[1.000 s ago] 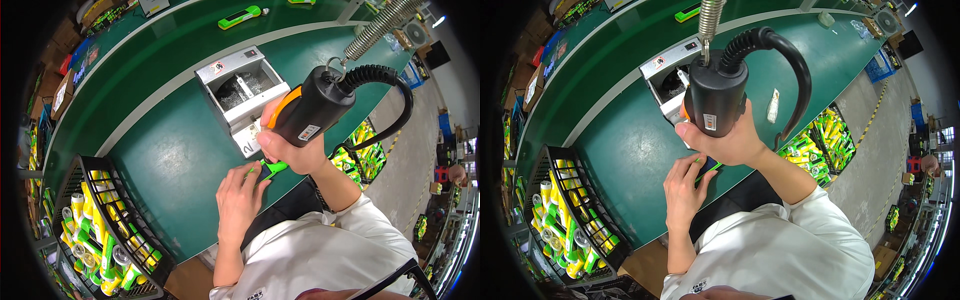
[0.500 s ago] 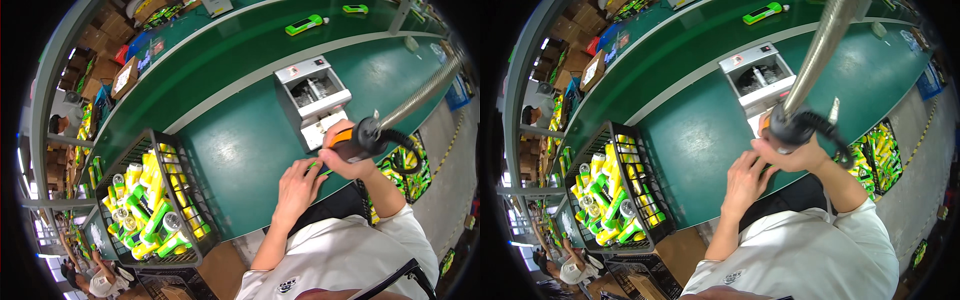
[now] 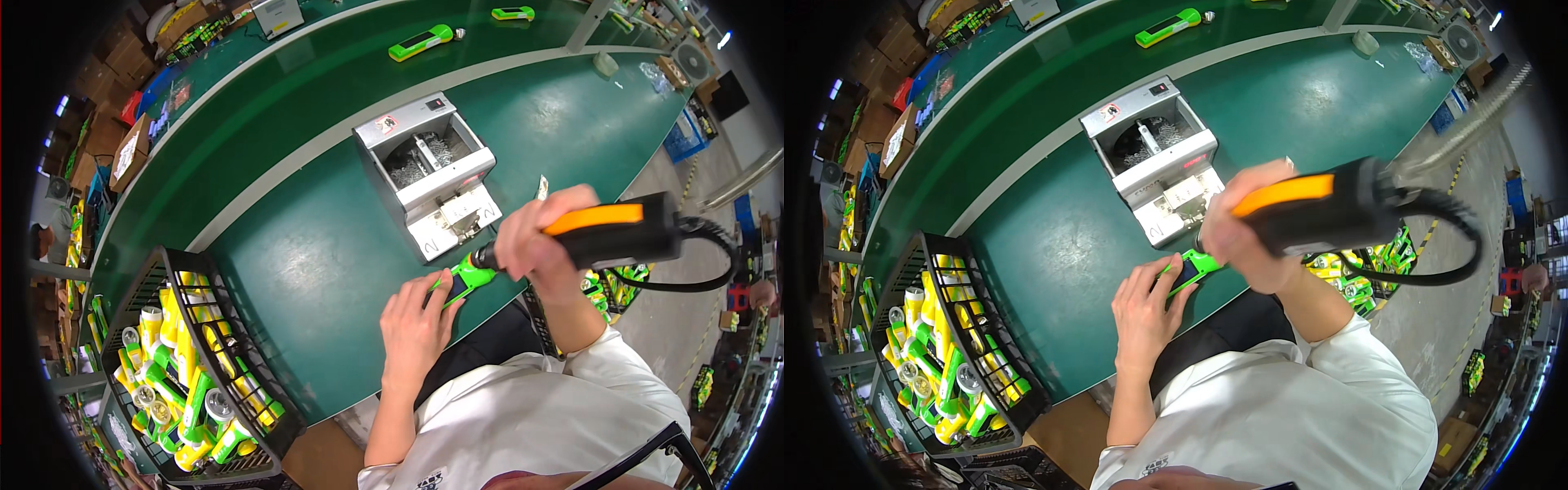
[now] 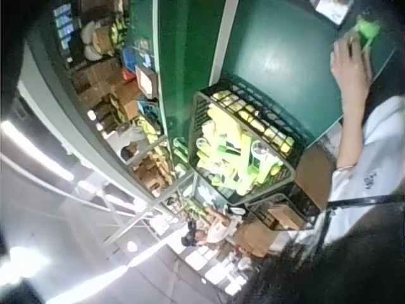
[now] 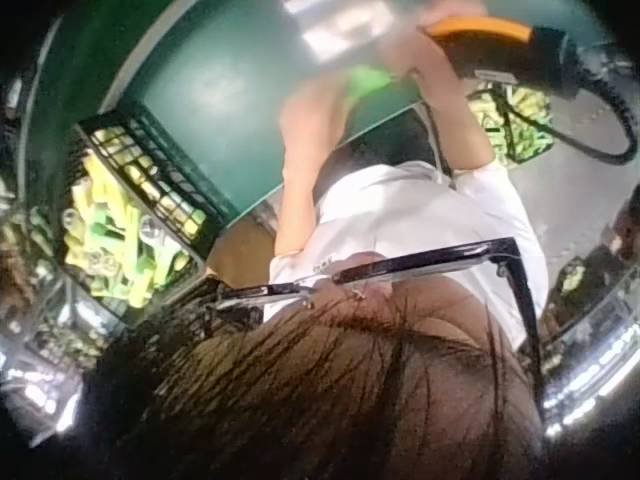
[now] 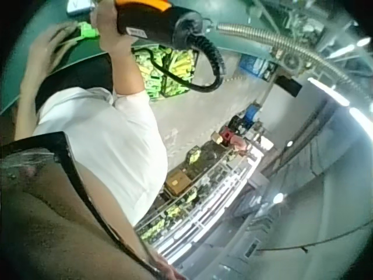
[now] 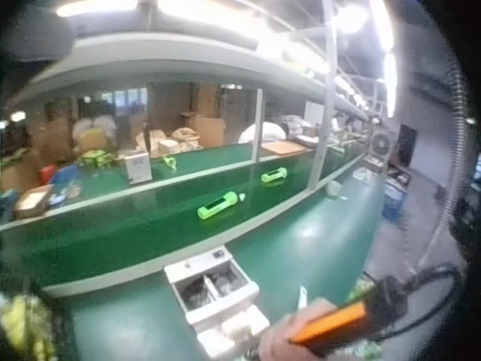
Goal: The person assembles flashlights by fastening screws into each unit using an electric screwdriver and placing the completed flashlights onto the workbench.
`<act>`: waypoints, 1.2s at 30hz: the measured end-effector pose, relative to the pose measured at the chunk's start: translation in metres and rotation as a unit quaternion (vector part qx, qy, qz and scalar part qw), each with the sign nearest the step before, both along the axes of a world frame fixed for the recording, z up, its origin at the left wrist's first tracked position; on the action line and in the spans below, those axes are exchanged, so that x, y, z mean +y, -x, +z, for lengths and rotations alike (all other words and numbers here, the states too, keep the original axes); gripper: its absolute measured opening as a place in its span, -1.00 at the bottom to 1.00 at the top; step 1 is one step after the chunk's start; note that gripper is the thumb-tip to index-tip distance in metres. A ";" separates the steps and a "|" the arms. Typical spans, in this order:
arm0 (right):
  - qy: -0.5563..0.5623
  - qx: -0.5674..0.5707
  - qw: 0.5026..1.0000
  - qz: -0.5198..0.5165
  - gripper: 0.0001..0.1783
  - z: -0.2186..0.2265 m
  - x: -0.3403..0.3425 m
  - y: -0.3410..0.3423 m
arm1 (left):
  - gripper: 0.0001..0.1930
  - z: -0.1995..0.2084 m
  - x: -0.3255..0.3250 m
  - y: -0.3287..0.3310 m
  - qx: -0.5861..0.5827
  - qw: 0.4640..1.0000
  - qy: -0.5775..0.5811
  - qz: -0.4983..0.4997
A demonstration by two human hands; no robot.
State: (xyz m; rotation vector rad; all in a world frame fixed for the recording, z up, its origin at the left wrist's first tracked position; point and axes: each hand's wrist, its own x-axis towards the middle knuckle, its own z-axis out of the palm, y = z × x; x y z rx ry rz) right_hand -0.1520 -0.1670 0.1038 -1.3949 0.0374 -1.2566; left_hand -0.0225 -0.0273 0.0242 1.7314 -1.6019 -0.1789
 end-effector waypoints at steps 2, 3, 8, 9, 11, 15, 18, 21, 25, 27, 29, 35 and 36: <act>-0.003 -0.006 0.999 -0.036 -0.77 0.013 -0.009 0.002 | -0.54 -0.003 0.000 -0.002 -0.001 1.000 -0.002 -0.007; 0.001 -0.009 0.999 -0.052 -0.77 0.013 -0.015 0.003 | -0.54 -0.003 -0.001 -0.001 -0.004 1.000 0.001 -0.006; -0.009 -0.029 0.997 -0.067 -0.77 0.008 -0.025 0.000 | -0.55 -0.002 -0.002 0.000 -0.005 1.000 -0.001 -0.008; 0.000 -0.038 0.997 -0.070 -0.74 0.005 -0.026 -0.002 | -0.55 -0.001 -0.002 0.000 -0.003 1.000 -0.001 -0.009; 0.019 -0.044 0.996 -0.072 -0.71 0.001 -0.028 -0.003 | -0.55 -0.001 -0.003 0.001 -0.001 1.000 0.000 -0.011; 0.009 -0.038 0.997 -0.073 -0.67 0.001 -0.027 -0.008 | -0.55 -0.002 -0.003 0.001 0.002 1.000 0.000 -0.010; -0.030 0.058 0.990 -0.123 -0.72 0.004 -0.025 -0.014 | -0.54 0.002 -0.004 0.001 0.000 1.000 -0.003 -0.016; -0.044 0.124 0.980 -0.149 -0.77 0.029 -0.027 -0.042 | -0.52 0.001 -0.002 0.001 -0.004 1.000 -0.008 -0.021; -0.065 0.236 0.965 -0.094 -0.83 0.041 -0.040 -0.054 | -0.54 -0.003 -0.005 0.003 -0.024 1.000 -0.003 -0.009; -0.061 0.235 0.966 -0.090 -0.83 0.042 -0.036 -0.052 | -0.55 -0.007 -0.005 0.004 -0.027 1.000 0.007 -0.001; -0.050 0.171 0.981 -0.071 -0.82 0.039 -0.029 -0.041 | -0.58 -0.009 -0.004 0.005 -0.024 0.999 0.024 -0.001; -0.077 0.146 0.984 -0.066 -0.73 0.023 0.001 -0.005 | -0.64 -0.006 -0.002 0.006 -0.028 0.999 0.015 0.004; -0.075 0.151 0.984 -0.063 -0.73 0.022 0.005 -0.002 | -0.64 -0.006 -0.002 0.006 -0.028 0.999 0.015 0.003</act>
